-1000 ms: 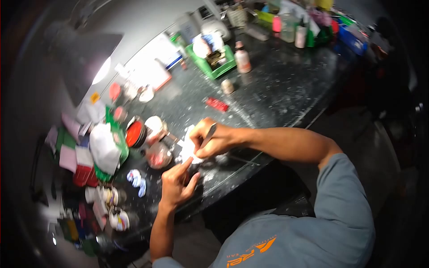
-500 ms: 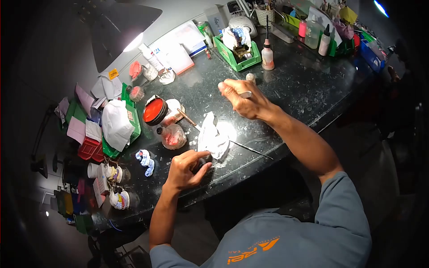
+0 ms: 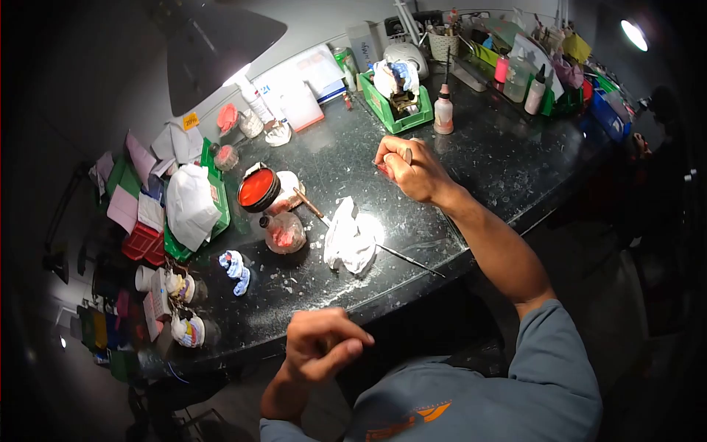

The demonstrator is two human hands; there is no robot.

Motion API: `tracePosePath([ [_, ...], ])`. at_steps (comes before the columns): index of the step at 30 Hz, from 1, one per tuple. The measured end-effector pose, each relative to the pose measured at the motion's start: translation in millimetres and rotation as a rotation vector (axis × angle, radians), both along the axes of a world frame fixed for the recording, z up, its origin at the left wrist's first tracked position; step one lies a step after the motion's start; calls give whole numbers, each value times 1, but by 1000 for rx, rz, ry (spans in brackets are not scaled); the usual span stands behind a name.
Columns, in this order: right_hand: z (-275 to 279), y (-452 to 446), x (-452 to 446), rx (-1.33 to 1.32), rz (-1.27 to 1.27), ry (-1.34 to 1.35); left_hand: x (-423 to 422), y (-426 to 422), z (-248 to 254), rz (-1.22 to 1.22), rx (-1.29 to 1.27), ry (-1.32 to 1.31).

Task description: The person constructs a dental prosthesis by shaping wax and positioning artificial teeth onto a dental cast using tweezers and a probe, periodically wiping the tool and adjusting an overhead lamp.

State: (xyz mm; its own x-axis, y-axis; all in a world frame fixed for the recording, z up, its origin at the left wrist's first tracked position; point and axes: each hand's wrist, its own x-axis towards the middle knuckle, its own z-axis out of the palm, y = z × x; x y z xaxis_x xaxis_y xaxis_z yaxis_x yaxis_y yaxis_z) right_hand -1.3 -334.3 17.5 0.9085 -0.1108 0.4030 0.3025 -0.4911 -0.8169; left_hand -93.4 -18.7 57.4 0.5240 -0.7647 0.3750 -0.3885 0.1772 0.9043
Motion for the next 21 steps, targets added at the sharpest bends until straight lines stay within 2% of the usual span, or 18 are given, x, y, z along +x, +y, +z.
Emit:
tracePosePath([
  [4, -3, 2, -2, -241, 127, 56, -23, -15, 40, -400, -267, 217],
  [8, -10, 5, -6, -497, 256, 188, -29, -28, 64, -574, -369, 271],
  [9, -7, 7, -10, -572, 285, 230, -32, -31, 67, -584, -378, 328],
  [14, 15, 13, -24, -562, 476, 354, -40, -50, 55, -565, -558, 412],
  [18, 17, 12, -25, -558, 652, 435, -37, -53, 53, -591, -522, 452],
  [21, 15, 11, -27, -607, 618, 410, -24, -58, 54, -688, -427, 365],
])
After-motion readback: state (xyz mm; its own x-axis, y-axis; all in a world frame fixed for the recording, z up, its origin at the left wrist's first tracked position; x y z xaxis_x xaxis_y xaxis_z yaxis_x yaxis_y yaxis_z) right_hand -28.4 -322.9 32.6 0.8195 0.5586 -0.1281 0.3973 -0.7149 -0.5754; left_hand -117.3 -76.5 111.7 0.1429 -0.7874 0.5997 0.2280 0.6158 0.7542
